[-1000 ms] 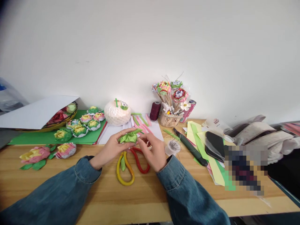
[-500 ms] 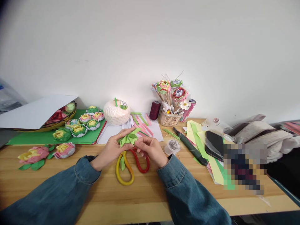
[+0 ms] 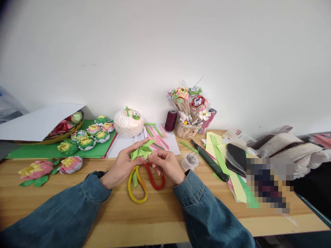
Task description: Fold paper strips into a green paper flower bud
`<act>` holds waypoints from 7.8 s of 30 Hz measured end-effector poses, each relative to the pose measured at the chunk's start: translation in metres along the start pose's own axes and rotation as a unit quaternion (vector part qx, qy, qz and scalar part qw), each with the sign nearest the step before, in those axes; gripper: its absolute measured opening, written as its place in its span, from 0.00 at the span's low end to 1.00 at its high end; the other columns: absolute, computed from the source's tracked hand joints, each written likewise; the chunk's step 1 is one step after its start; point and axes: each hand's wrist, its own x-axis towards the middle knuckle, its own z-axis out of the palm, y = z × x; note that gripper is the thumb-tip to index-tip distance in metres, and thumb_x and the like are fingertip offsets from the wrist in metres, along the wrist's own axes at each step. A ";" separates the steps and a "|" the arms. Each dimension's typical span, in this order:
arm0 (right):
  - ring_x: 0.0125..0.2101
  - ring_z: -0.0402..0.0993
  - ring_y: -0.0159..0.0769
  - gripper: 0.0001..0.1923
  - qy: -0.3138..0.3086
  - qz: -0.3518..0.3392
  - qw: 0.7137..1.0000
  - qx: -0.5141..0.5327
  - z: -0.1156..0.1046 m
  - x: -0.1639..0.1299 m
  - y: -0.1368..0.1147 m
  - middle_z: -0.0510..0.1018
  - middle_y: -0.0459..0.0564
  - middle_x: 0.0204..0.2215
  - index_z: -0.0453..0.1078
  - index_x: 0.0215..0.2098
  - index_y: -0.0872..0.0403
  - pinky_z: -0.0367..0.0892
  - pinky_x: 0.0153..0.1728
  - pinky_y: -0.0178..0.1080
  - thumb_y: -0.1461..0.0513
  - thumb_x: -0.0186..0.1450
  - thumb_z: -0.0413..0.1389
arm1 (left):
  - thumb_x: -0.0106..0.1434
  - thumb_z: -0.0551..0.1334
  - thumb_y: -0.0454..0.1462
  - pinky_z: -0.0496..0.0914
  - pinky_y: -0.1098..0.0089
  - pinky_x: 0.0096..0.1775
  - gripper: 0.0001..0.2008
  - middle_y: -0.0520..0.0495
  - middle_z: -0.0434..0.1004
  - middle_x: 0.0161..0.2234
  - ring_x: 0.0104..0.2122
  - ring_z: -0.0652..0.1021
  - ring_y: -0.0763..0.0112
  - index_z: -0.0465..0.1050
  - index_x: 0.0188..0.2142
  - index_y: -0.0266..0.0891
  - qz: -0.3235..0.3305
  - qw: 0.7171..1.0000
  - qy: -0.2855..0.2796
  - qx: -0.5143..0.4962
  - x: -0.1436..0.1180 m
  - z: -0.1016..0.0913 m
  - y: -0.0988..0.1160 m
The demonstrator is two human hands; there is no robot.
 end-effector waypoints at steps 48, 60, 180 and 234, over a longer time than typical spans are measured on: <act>0.24 0.68 0.30 0.17 0.058 -0.118 0.970 -0.204 -0.016 0.017 0.020 0.73 0.46 0.23 0.68 0.28 0.57 0.65 0.27 0.35 0.53 0.48 0.62 | 0.48 0.64 0.38 0.69 0.66 0.36 0.11 0.45 0.80 0.32 0.31 0.77 0.64 0.78 0.31 0.35 -0.117 0.985 0.023 0.125 0.010 -0.008 -0.003; 0.22 0.66 0.32 0.11 0.135 -0.253 0.898 -0.334 -0.008 0.006 0.015 0.73 0.46 0.21 0.70 0.29 0.54 0.64 0.25 0.35 0.55 0.53 0.60 | 0.48 0.63 0.36 0.69 0.68 0.36 0.06 0.46 0.78 0.27 0.30 0.75 0.67 0.75 0.26 0.35 -0.023 0.981 0.088 0.170 0.006 -0.003 0.003; 0.19 0.62 0.26 0.09 -0.059 -0.110 0.940 -0.318 -0.018 0.012 0.013 0.71 0.43 0.18 0.70 0.22 0.58 0.58 0.21 0.30 0.61 0.56 0.54 | 0.43 0.64 0.34 0.63 0.73 0.25 0.05 0.51 0.72 0.19 0.20 0.70 0.75 0.72 0.21 0.33 -0.131 0.975 -0.025 0.175 0.013 -0.017 0.009; 0.19 0.67 0.28 0.15 0.014 -0.095 0.981 -0.166 0.003 -0.002 0.003 0.70 0.43 0.16 0.63 0.21 0.56 0.63 0.24 0.33 0.53 0.54 0.57 | 0.56 0.56 0.33 0.62 0.71 0.36 0.02 0.50 0.65 0.29 0.32 0.68 0.71 0.65 0.29 0.36 0.075 0.986 0.085 0.122 0.007 -0.005 -0.001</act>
